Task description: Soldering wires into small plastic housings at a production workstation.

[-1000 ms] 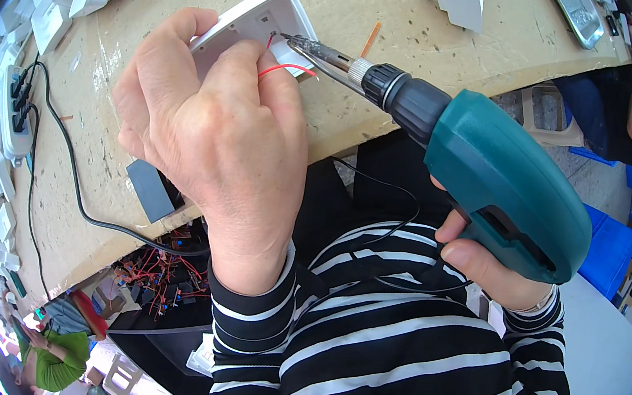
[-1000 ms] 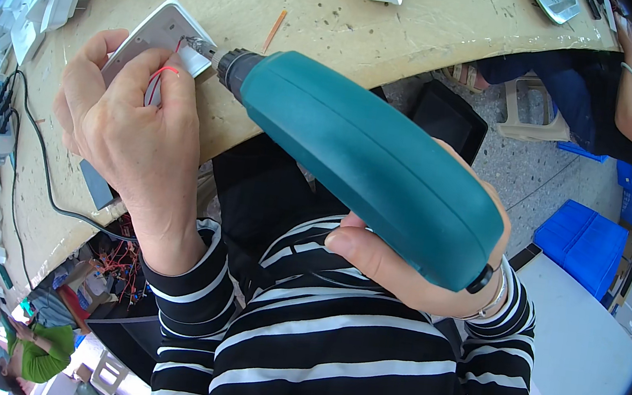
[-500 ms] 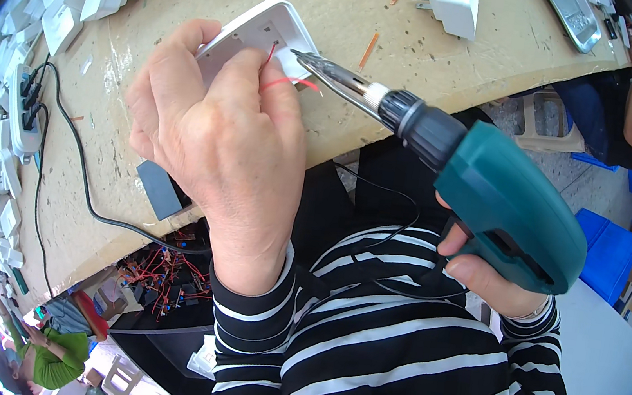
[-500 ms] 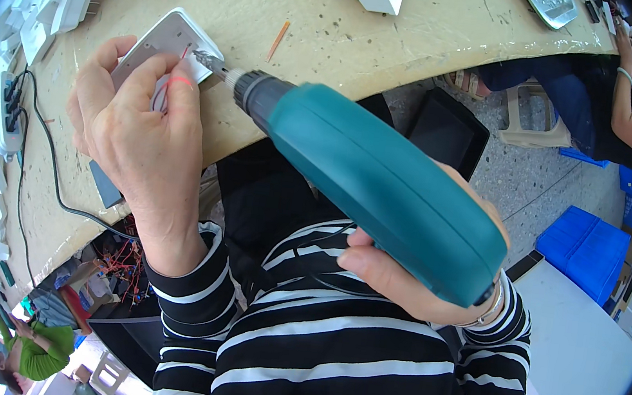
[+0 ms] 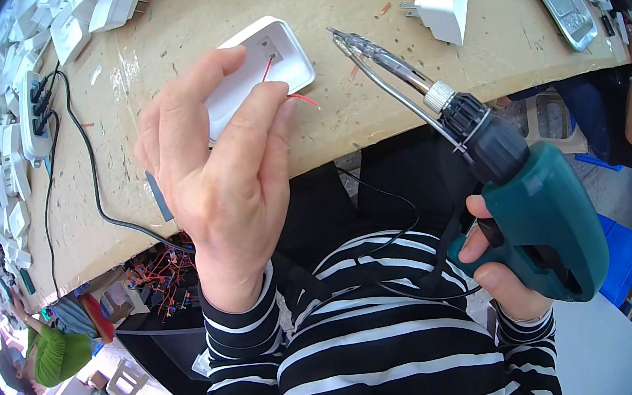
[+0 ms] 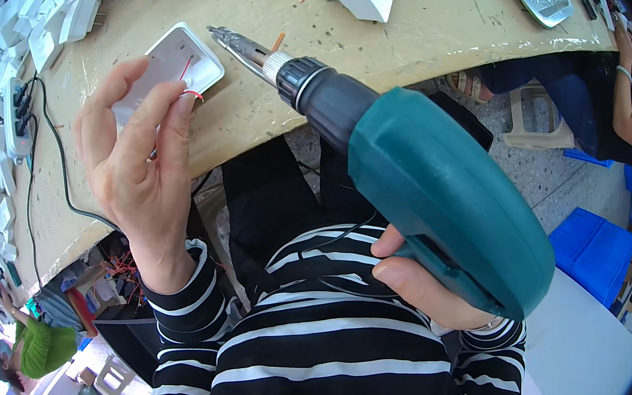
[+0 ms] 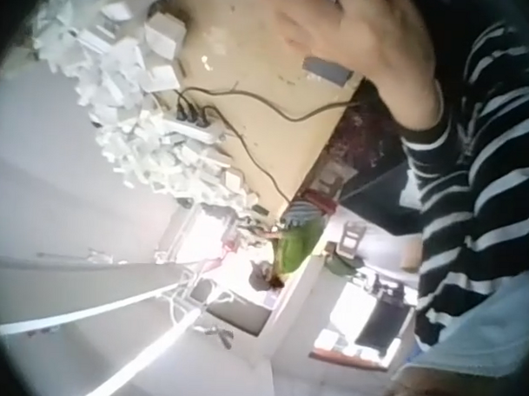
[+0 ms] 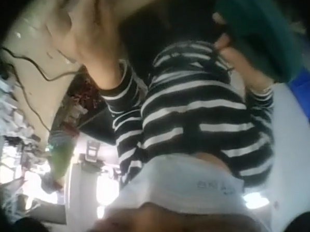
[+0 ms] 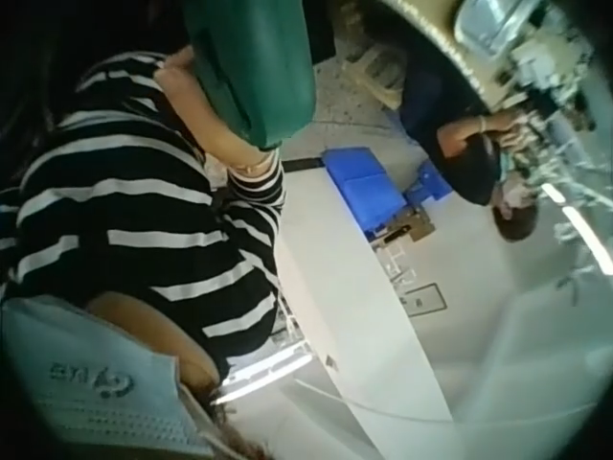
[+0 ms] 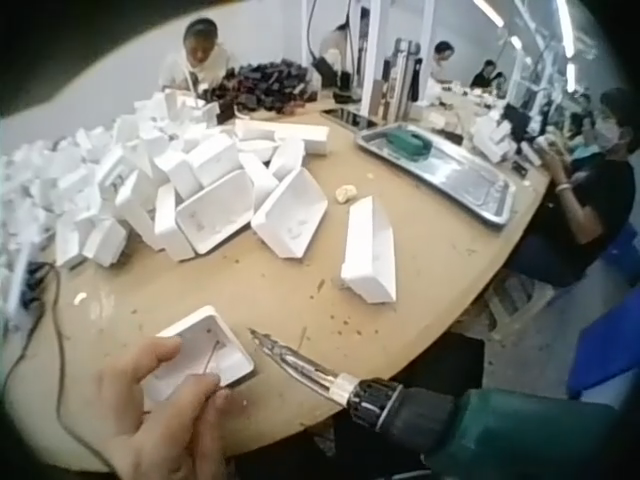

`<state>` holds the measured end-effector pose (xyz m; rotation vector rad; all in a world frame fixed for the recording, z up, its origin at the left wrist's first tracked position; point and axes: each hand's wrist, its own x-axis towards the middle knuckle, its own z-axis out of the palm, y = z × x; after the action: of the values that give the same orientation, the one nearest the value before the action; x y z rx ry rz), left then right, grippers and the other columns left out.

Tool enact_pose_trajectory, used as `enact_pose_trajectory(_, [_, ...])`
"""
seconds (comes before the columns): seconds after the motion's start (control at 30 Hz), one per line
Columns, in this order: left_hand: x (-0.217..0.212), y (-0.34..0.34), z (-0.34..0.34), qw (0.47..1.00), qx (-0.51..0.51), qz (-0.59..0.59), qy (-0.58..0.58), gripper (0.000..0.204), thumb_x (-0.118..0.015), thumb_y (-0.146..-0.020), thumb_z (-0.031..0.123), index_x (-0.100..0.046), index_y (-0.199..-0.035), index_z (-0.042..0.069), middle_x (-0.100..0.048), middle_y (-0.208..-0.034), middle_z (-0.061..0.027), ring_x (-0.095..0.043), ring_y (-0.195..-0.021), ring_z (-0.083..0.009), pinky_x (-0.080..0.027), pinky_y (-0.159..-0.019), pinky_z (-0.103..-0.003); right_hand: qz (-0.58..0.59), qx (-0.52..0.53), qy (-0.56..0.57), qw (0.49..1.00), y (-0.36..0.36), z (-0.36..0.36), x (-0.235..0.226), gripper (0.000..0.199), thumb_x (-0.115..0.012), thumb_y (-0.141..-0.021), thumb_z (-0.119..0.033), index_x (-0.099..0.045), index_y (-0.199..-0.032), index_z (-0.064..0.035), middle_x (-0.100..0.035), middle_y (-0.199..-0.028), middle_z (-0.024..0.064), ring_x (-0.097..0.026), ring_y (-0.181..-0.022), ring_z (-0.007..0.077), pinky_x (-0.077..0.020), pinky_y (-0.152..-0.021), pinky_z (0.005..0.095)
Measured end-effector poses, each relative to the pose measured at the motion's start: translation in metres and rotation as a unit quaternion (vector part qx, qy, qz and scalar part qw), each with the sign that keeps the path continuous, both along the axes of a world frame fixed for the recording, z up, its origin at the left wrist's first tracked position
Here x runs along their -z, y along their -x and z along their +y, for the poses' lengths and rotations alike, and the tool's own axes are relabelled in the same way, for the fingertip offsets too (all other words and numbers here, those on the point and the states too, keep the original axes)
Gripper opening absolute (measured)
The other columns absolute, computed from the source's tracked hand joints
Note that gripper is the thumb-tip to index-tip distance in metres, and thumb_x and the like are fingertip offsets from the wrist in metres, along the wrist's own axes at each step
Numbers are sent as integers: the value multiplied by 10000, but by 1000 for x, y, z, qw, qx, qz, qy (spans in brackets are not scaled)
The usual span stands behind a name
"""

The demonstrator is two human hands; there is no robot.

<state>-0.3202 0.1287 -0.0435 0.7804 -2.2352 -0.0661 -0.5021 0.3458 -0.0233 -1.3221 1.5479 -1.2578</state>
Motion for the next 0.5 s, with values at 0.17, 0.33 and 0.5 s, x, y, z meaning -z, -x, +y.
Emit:
enact_pose_trajectory(0.17, [13, 4, -6, 997, 37, 65, 6, 213, -745, -704, 38, -691, -907, 76, -660, -963, -67, -602, -838, -205, -394, -760, -296, -19, 15, 20, 999, -4, -4, 0, 643, -717, -793, -63, -409, -1330, 112, -573, -1223, 283, -663, -811, 185, -548, -716, 295])
enact_pose_trajectory(0.33, [11, 6, -7, 998, 40, 49, 24, 201, -747, -698, 20, -680, -881, 70, -637, -811, -33, -590, -731, -177, -369, -697, -284, -24, 14, 5, 1000, -4, -7, 0, 611, -708, -794, -62, -433, -1310, 117, -572, -1222, 278, -662, -805, 185, -546, -715, 295])
enact_pose_trajectory(0.5, [14, 9, -9, 998, 10, 53, 29, 196, -749, -698, 27, -680, -874, 78, -624, -782, -23, -581, -717, -168, -359, -680, -283, -37, 11, -15, 999, -5, -8, -1, 585, -690, -800, -54, -440, -1300, 122, -565, -1230, 274, -659, -823, 190, -535, -730, 299])
